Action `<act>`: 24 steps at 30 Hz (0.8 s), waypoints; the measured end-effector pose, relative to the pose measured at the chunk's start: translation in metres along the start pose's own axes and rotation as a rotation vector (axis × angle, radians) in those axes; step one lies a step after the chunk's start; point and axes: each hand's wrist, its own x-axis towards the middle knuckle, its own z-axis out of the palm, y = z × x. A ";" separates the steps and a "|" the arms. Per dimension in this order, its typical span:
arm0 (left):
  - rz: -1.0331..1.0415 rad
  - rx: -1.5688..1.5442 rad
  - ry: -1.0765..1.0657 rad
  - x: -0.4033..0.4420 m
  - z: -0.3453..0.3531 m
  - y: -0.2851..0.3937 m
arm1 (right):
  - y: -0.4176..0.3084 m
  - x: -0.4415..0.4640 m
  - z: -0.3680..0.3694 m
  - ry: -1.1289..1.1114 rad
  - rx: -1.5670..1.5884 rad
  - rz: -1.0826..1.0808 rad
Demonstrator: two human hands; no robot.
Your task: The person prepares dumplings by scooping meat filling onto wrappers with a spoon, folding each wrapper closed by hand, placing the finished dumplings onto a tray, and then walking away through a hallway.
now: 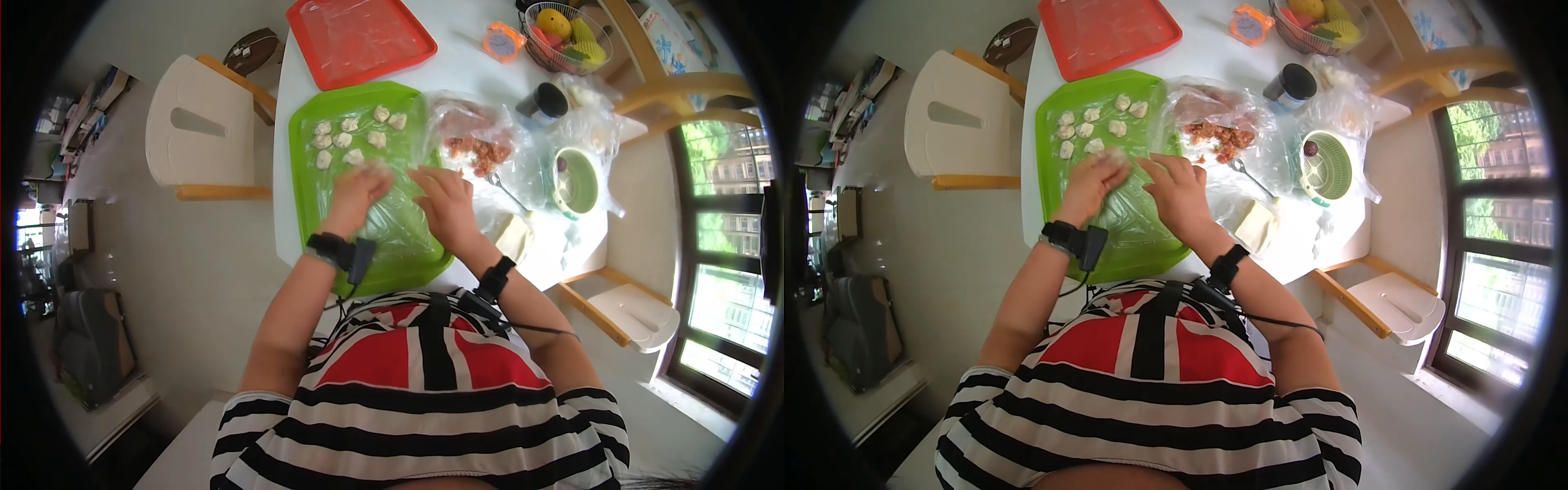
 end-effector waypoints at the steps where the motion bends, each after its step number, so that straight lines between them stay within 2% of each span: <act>1: 0.102 0.118 0.113 0.007 0.004 0.010 | 0.006 -0.005 -0.008 -0.011 0.037 0.015; 5: 0.162 0.307 0.098 0.033 0.006 0.047 | 0.025 -0.021 -0.029 -0.012 0.178 0.055; 7: 0.151 0.502 0.321 0.041 0.001 0.055 | 0.028 -0.029 -0.041 0.001 0.225 0.072; 8: 0.144 0.514 0.318 0.046 -0.015 0.050 | 0.032 -0.038 -0.053 0.033 0.238 0.143; 10: 0.550 0.884 0.376 0.057 -0.061 0.029 | 0.039 -0.052 -0.069 0.051 0.249 0.295; 13: 0.481 1.053 0.484 0.047 -0.067 0.022 | 0.056 -0.075 -0.087 0.100 0.273 0.496; 16: 0.387 1.050 0.539 0.043 -0.052 0.019 | 0.068 -0.089 -0.102 0.135 0.210 0.575; 20: 0.390 1.143 0.576 0.044 -0.049 0.015 | 0.072 -0.092 -0.108 0.162 0.150 0.561; 22: 0.352 0.921 0.463 0.042 -0.046 0.015 | 0.068 -0.091 -0.107 0.166 0.148 0.561; 23: 0.350 0.926 0.461 0.041 -0.044 0.016 | 0.066 -0.090 -0.105 0.166 0.162 0.558; 24: 0.473 1.018 0.439 0.039 -0.042 0.016 | 0.064 -0.090 -0.104 0.166 0.174 0.555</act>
